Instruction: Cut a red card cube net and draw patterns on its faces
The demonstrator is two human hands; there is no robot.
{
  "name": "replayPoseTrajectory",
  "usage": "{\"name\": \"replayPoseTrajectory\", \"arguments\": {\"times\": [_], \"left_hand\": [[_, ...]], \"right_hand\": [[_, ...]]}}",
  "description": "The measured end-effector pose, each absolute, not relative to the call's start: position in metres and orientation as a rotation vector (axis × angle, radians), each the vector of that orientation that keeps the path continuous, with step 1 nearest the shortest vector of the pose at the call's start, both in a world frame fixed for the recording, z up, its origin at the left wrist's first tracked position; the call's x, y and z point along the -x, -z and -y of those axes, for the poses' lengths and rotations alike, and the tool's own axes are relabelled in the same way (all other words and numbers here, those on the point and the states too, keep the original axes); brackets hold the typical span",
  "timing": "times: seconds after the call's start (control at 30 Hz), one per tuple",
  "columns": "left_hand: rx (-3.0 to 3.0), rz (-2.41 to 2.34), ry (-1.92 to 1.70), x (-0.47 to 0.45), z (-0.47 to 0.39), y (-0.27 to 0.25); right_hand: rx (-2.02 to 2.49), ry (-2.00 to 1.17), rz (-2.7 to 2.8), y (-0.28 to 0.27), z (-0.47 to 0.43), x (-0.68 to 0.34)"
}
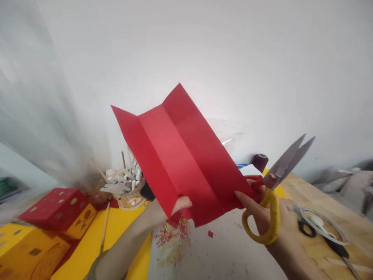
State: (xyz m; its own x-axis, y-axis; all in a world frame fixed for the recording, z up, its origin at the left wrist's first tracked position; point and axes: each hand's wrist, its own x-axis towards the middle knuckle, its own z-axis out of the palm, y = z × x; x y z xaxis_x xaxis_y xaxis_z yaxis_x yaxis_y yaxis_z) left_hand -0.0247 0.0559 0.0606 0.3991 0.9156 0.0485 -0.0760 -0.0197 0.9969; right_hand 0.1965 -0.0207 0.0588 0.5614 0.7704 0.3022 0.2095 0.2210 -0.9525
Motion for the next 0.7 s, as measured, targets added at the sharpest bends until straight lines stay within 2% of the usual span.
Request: {"name": "replayPoseTrajectory", "arguments": {"times": [0.1, 0.23, 0.47, 0.7], "left_hand": [[-1.299, -0.866, -0.969, 0.016, -0.059, -0.068], [-1.02, -0.609, -1.112, 0.0, -0.053, -0.074], [-0.757, -0.488, -0.963, 0.001, -0.046, -0.072], [-0.71, -0.391, -0.878, 0.003, -0.051, -0.072]], "right_hand": [[1.219, -0.564, 0.921, -0.044, 0.017, -0.195], [1.158, -0.58, 0.909, -0.029, 0.014, -0.188], [1.297, -0.392, 1.026, -0.031, 0.019, -0.183], [1.403, -0.425, 1.088, -0.023, 0.014, -0.192]]}}
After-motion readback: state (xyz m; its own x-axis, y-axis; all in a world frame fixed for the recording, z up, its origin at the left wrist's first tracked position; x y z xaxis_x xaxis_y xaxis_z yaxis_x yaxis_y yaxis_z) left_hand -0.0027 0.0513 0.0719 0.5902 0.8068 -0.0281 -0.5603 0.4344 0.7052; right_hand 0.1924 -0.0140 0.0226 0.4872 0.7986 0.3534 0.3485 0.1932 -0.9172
